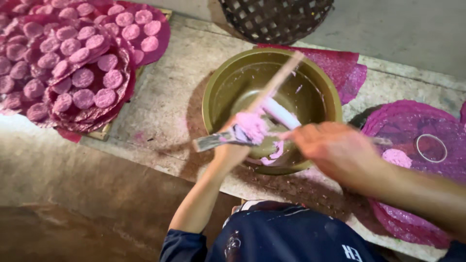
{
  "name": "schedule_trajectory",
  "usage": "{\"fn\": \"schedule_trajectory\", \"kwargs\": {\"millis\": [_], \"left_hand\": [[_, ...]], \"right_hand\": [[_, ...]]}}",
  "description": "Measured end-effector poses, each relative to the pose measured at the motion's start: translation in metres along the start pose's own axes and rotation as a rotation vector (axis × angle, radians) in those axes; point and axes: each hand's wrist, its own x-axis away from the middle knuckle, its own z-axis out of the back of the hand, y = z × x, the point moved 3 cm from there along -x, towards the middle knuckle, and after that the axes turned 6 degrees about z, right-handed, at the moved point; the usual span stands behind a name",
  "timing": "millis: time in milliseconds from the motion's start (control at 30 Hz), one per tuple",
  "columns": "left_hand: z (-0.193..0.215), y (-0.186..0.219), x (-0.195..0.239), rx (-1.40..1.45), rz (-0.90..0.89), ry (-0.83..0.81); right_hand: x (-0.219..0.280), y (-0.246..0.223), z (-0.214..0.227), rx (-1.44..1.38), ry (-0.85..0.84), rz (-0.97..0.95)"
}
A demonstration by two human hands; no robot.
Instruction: The person repeatedly scoops pink paste from a basin, applies it to a roller, and presses the roller into a circular mold to form small incense coils. The finished coils are arranged on a tray. The person cleans the roller and mold between cycles.
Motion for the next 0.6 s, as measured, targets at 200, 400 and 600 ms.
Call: {"fn": "schedule_trajectory", "kwargs": {"millis": [200,400,600], "left_hand": [[0.000,0.002,-0.015,-0.199,-0.360,0.567],[0.010,0.029,-0.011,-0.095,-0.114,0.498],[-0.006,0.084,-0.012,-0.497,-0.423,0.646]], "right_hand": [[-0.006,0.003,-0.028,-0.849,0.433,-0.287],[0.018,-0.047,-0.097,-1.169,0.206,-0.518],[0.039,0.009,-0.116,-1.323,0.388,-0.609]]}}
